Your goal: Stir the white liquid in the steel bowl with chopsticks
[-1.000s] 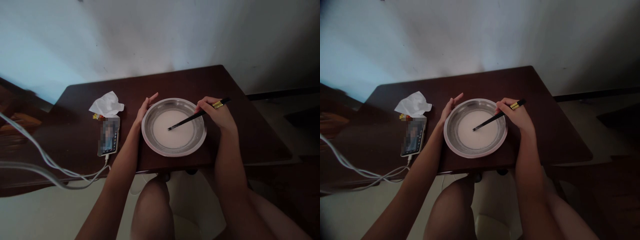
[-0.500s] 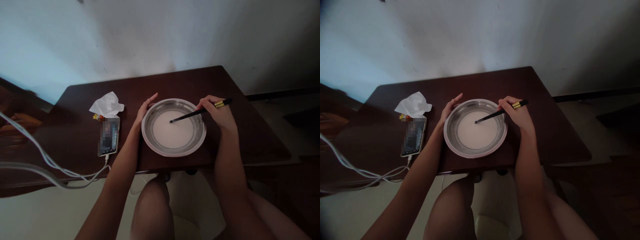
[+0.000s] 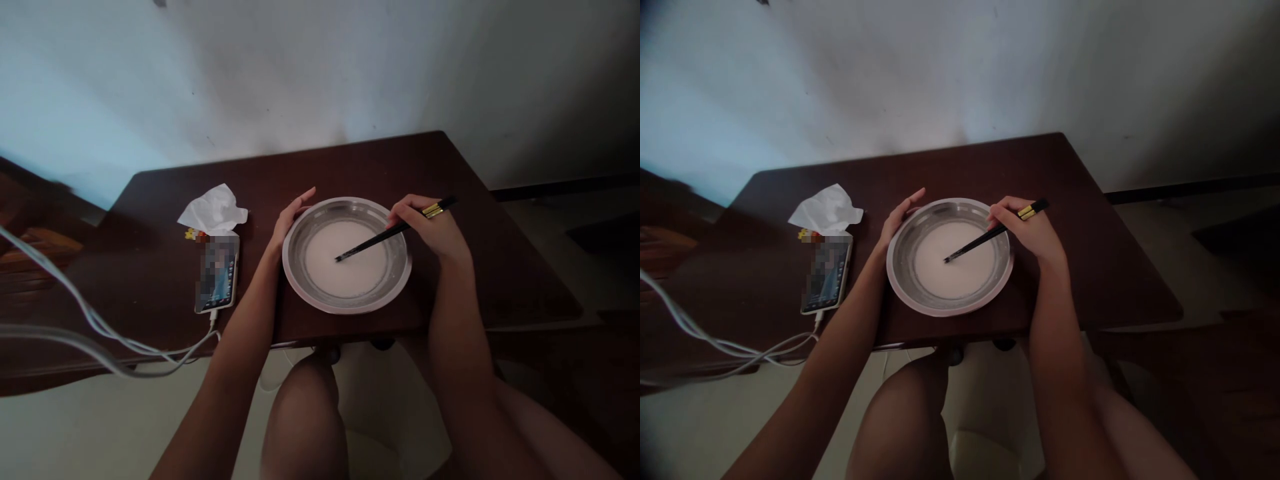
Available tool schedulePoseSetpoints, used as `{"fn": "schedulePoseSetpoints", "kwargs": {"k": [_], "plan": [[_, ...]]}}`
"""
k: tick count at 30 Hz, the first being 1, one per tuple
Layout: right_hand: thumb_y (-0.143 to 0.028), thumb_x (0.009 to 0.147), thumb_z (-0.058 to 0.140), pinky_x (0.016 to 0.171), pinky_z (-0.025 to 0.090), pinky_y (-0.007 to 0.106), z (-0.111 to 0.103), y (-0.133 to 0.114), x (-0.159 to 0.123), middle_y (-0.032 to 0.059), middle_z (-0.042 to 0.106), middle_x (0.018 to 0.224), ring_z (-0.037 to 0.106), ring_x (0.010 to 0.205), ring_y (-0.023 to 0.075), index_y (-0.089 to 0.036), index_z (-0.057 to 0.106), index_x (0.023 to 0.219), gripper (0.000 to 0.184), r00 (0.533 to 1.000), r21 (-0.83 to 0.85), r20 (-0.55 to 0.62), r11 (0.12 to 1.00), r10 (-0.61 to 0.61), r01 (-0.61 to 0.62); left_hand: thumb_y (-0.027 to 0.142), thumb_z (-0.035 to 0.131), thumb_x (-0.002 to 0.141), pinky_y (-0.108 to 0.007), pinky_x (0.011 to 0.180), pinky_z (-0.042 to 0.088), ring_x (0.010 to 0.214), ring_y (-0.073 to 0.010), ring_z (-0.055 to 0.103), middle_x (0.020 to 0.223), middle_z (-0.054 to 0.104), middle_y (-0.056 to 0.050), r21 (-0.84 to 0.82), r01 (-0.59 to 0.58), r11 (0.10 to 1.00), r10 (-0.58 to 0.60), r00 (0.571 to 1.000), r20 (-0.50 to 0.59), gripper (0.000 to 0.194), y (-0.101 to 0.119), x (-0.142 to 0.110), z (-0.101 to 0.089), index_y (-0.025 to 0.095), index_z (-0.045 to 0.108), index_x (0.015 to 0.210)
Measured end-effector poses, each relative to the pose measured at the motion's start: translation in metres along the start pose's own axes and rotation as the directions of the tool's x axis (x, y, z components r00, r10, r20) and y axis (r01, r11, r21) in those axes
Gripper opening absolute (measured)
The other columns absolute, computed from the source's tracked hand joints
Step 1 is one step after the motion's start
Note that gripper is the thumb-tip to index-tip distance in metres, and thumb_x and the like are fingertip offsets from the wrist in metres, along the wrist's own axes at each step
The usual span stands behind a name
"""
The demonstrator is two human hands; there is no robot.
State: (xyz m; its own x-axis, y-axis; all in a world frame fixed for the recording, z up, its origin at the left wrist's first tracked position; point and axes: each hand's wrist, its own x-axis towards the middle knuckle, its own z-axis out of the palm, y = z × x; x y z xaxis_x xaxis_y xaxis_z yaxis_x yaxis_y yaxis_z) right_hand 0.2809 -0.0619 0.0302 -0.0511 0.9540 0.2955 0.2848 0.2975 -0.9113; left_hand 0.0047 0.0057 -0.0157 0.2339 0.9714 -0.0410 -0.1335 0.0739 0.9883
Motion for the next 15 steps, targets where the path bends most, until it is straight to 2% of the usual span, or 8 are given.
{"fn": "schedulePoseSetpoints", "kwargs": {"k": [5,10,15], "plan": [[-0.032,0.085,0.058,0.067,0.051,0.028,-0.0010,0.0020,0.0003,-0.0011,0.065,0.062,0.063,0.064,0.0136,-0.021,0.064,0.066,0.023,0.994,-0.003,-0.109,1.000,-0.023,0.023,0.047,0.047,0.089,-0.027,0.072,0.052,0.080,-0.0175,0.068,0.095,0.074,-0.004,-0.028,0.001,1.000,0.000,1.000,0.012,0.051,-0.0016,-0.0006,-0.0009,0.023,0.055,0.134],[-0.031,0.084,0.059,0.065,0.050,0.027,0.0004,-0.0003,0.0004,-0.0009,0.067,0.064,0.063,0.064,0.0133,-0.021,0.067,0.070,0.019,1.000,0.018,0.019,1.000,0.009,-0.009,0.047,0.047,0.089,-0.030,0.075,0.053,0.085,-0.0204,0.069,0.097,0.073,-0.006,-0.040,-0.013,0.999,0.013,1.000,0.005,0.049,-0.0038,0.0001,-0.0010,0.023,0.057,0.131],[-0.032,0.086,0.057,0.067,0.050,0.027,-0.0014,0.0022,0.0009,-0.0012,0.065,0.062,0.062,0.064,0.0124,-0.021,0.065,0.066,0.024,0.992,0.002,-0.127,1.000,-0.027,0.028,0.052,0.043,0.089,-0.035,0.082,0.053,0.094,-0.0235,0.068,0.104,0.072,-0.009,-0.052,-0.017,0.998,0.017,1.000,-0.002,0.050,-0.0081,0.0054,-0.0040,0.020,0.063,0.122]]}}
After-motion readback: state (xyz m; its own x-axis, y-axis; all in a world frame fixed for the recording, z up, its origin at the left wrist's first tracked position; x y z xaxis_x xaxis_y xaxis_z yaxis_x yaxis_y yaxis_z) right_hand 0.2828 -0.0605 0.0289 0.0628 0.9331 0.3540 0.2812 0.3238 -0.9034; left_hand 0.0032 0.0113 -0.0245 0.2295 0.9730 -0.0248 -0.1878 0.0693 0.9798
